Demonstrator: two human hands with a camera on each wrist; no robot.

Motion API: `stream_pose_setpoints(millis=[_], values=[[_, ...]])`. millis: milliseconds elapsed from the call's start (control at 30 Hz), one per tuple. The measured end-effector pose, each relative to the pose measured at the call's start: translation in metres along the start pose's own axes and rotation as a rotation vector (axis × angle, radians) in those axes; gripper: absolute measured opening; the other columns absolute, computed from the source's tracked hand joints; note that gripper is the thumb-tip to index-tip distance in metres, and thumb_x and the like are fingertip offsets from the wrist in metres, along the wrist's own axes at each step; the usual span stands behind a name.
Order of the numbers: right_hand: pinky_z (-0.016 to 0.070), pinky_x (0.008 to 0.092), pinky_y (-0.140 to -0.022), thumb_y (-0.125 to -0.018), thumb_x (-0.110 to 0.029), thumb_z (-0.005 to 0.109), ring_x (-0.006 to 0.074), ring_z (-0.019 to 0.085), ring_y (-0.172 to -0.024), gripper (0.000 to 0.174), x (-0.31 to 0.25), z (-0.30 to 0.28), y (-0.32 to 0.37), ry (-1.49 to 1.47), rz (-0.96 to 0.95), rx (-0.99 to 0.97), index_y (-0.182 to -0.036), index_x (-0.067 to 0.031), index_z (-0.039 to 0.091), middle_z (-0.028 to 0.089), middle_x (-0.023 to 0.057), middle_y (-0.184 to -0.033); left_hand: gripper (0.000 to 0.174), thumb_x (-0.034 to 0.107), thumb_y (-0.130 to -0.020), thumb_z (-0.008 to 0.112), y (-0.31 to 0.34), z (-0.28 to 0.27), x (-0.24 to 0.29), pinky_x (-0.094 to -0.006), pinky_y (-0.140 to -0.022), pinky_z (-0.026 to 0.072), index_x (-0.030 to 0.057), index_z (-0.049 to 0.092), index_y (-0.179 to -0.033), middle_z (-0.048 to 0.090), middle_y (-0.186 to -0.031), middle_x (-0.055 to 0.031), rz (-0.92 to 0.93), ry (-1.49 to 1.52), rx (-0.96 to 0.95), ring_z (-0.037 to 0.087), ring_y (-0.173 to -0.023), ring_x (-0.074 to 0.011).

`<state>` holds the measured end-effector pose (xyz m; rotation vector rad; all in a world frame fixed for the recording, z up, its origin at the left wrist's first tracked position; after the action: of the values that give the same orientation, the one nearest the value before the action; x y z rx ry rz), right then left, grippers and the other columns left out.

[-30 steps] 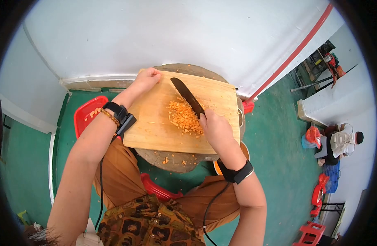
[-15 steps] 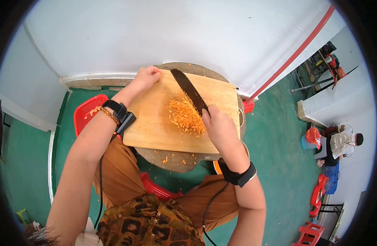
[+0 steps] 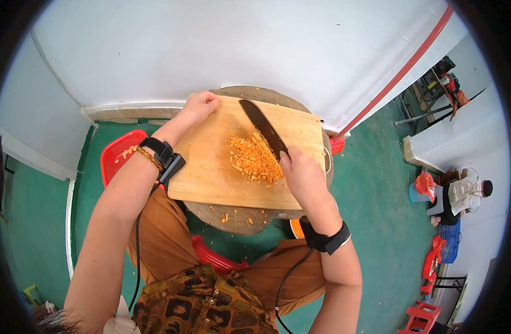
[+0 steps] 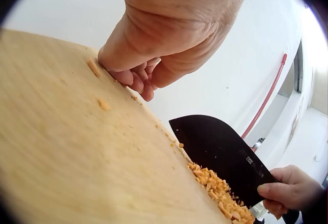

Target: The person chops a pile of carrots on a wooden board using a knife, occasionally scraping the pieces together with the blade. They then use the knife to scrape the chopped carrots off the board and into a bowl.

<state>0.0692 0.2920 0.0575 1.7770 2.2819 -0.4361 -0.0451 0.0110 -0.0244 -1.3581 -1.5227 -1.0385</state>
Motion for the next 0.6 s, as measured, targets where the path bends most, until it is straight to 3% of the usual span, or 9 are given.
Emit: stream_pose_setpoints(millis=[600], values=[[0.0496,0.0529,-0.066,-0.094,-0.023,0.057,0.0456,0.063,-0.072,0.024,-0.012,0.003,0.009,-0.016,-0.071,0.018,-0.087,-0.0005,0.06,0.064,0.0262,-0.074,0.018,0.018,-0.092,0.06,-0.002,0.001,-0.003,-0.0293,-0.07,0.048,0.0033,0.065,-0.1,0.065,-0.087,-0.0031,0.0,0.015,0.009,0.057,-0.078,-0.0118]])
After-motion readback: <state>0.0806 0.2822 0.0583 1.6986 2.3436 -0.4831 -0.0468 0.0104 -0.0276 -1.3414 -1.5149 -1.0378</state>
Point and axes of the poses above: each hand's wrist, its own y-axis away from the middle knuckle, its own z-axis out of the palm, x = y × z, the point moved 2 cm from there along -y, towards the middle knuckle
